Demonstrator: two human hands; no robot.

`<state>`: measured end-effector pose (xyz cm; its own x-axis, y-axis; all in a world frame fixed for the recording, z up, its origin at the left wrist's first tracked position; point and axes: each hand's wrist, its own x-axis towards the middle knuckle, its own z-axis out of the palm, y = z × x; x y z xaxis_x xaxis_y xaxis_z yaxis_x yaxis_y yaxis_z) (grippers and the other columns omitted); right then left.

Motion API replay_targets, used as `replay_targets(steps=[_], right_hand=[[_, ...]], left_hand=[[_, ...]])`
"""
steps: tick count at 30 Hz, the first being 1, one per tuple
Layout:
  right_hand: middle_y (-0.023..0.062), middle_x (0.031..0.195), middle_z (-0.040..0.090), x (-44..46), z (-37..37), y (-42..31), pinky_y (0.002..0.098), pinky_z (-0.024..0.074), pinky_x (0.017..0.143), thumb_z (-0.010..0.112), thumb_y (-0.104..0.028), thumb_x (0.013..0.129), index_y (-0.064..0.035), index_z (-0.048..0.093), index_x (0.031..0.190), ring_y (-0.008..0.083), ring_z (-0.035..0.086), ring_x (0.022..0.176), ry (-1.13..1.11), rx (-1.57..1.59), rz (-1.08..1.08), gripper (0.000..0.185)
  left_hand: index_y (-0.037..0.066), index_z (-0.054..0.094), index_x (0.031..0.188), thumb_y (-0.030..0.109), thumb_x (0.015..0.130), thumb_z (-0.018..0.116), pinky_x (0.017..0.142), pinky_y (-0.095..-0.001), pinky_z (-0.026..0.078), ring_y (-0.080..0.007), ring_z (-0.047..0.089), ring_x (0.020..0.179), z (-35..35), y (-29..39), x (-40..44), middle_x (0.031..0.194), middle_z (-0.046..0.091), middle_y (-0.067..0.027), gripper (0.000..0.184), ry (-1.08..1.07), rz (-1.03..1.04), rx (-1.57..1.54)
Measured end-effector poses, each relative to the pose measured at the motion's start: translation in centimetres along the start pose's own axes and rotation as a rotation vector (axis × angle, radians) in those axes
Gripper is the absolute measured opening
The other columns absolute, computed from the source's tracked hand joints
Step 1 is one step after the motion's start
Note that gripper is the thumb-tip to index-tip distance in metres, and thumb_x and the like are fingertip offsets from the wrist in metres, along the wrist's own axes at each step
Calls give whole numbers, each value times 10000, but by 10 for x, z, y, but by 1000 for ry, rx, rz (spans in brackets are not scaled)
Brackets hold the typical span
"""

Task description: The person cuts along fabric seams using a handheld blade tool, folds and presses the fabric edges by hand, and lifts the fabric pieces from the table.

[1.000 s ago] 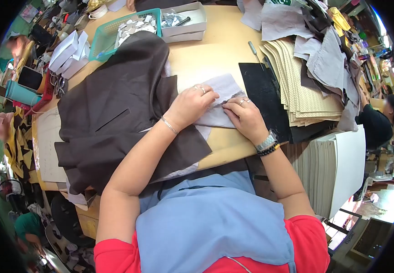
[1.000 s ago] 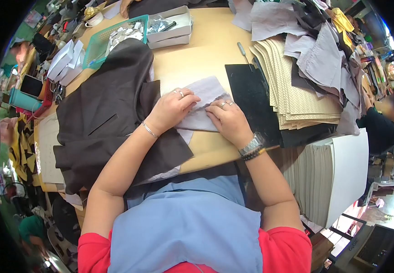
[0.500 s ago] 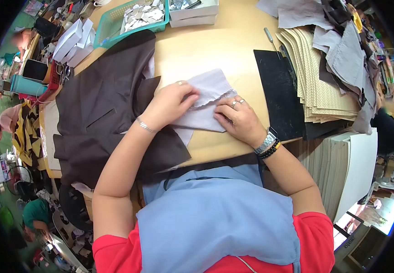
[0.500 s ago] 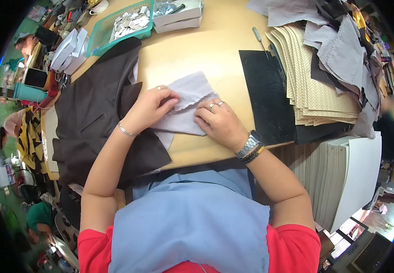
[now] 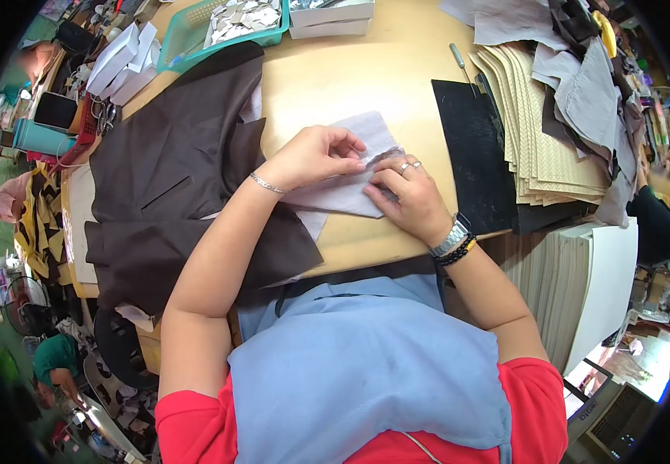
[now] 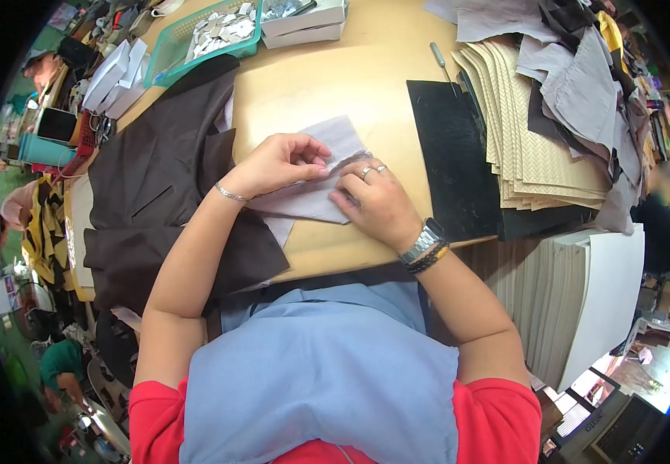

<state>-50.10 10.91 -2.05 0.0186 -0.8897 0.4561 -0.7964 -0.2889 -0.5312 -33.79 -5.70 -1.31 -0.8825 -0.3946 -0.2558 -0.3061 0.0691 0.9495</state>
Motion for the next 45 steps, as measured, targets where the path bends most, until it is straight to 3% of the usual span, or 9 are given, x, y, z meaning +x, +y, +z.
replay_targets(steps=[6,11,14,17,23,29,35,45], right_hand=[[104,971,665,-1,-1,1,390,518,831,792,-105,797,-51,678,926,298,631,929,-8,-3,-5,180],[102,1007,665,2,-3,-4,390,518,831,782,-97,802,-57,692,1098,296,629,931,-34,-35,-17,312],[101,1015,659,2,-3,-4,393,512,837,759,-120,821,-74,685,1176,288,624,948,-36,-60,-19,365],[100,1027,656,0,-1,-4,395,506,845,745,-141,833,-79,682,1190,283,617,968,-32,-84,-1,368],[102,1038,649,2,-3,-7,398,498,834,739,-176,839,-66,686,1152,284,604,961,-35,-134,28,337],[108,1040,646,0,-2,-4,407,494,831,737,-198,835,-67,687,1123,293,598,963,-35,-163,51,320],[113,1045,650,0,-2,-3,412,498,832,740,-208,835,-70,693,1113,302,596,968,24,-197,82,314],[127,1034,657,-3,-8,8,416,500,824,754,-257,840,-88,701,1084,305,600,959,57,-248,112,301]], left_hand=[[6,652,1143,74,905,733,766,-218,516,-66,634,831,3,7,0,899,694,-18,261,6,-51,-35],[9,616,1117,76,909,682,687,-206,483,-42,603,779,7,5,0,854,675,-8,228,48,71,115],[11,597,1127,81,908,676,677,-201,478,-38,597,763,7,11,-2,861,679,-17,243,53,14,39],[16,582,1118,68,899,673,666,-220,490,-56,604,746,11,14,-3,838,686,-38,243,116,33,165],[28,586,1063,39,855,671,679,-322,536,-202,685,721,23,16,-6,799,700,-120,225,257,126,378],[24,642,956,38,839,640,734,-420,539,-343,669,797,37,11,-11,847,679,-155,117,316,309,666],[37,692,935,33,836,640,740,-422,536,-334,665,839,39,-1,-16,916,665,-146,111,351,462,758],[119,727,1097,109,859,704,698,-389,543,-280,647,767,39,-11,-23,932,631,-93,239,396,631,950]])
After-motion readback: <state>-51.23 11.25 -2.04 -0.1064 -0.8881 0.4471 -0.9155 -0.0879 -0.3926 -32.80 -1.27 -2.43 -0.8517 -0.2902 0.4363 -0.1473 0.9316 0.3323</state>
